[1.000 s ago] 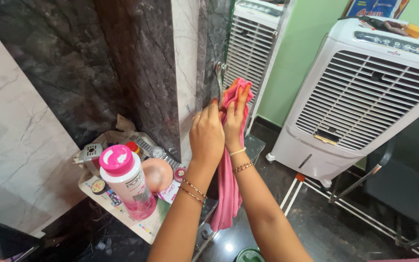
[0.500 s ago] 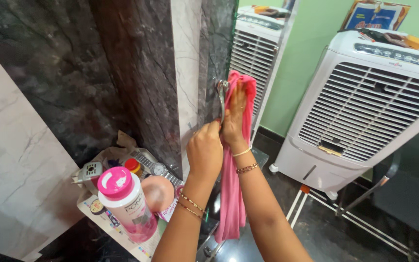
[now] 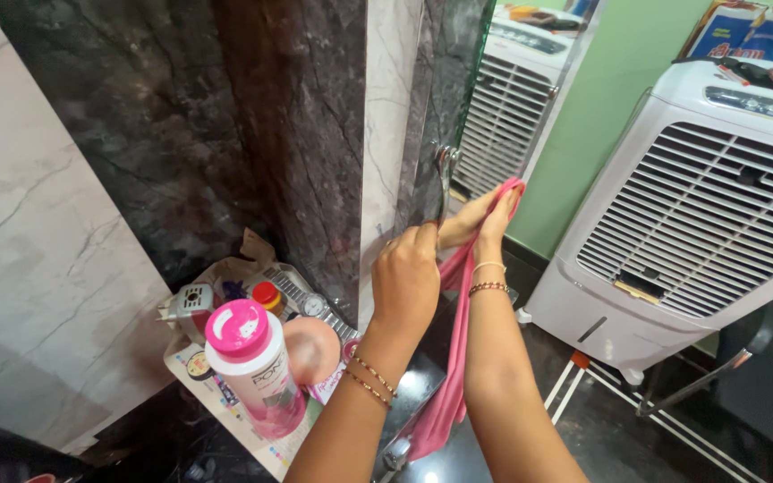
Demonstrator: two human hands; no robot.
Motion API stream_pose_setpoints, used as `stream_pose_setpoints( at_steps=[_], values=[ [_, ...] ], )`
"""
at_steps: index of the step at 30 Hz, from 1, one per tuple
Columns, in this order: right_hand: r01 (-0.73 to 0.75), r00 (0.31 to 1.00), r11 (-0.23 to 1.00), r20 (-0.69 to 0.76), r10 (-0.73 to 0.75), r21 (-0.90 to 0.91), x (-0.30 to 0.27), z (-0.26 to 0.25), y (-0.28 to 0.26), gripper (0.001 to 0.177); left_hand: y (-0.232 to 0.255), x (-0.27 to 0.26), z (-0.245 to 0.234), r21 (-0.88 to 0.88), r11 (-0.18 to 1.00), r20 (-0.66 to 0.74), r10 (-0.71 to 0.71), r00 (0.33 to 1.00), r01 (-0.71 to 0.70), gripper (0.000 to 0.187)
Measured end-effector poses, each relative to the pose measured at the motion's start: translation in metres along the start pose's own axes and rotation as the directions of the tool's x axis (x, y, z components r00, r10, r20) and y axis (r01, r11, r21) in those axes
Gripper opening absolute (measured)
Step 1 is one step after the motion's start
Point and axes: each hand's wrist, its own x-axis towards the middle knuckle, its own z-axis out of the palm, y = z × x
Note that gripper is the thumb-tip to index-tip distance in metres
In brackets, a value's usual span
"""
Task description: The person dips a pink cloth into a green bowl of water and wrings it out. They then wipe a vertical marble-like wall and a glass panel with the cloth. The person repeatedly dips the cloth back into the bowl to wet it before continuing to wipe the wall and glass surfaces.
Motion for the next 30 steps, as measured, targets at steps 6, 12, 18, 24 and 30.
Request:
stream_pose_setpoints(
  at_steps=[6, 12, 18, 24, 30],
  values=[
    [-0.425, 0.904, 0.855, 0.088, 0.419, 0.296, -0.122, 0.012, -0.059, 0.068, 0.002, 0.001, 0.001, 0.025, 1.0, 0.001, -0.004, 1.0, 0.004, 0.014],
    [-0.255, 0.818, 0.931, 0.572, 0.065, 0.259, -0.254, 0.019, -0.08, 0.052, 0.006, -0.002, 0.001, 0.036, 0.999, 0.018, -0.022, 1.0, 0.021, 0.019],
    [0.37, 0.889, 0.864, 0.402, -0.221, -0.342, -0.223, 0.034, -0.106, 0.062, 0.004, 0.0, 0.001, 0.021, 1.0, -0.001, 0.001, 1.0, -0.001, 0.013],
    [0.395, 0.892, 0.88, 0.337, -0.3, -0.264, -0.16, 0.027, -0.088, 0.064, 0.002, 0.003, 0.001, -0.002, 1.0, 0.008, 0.01, 1.0, -0.01, 0.01],
    [-0.014, 0.994, 0.999, 0.107, 0.018, -0.042, -0.088, 0.005, -0.037, 0.067, -0.001, -0.001, -0.002, 0.009, 1.0, 0.026, 0.027, 0.999, -0.027, 0.01]
  ],
)
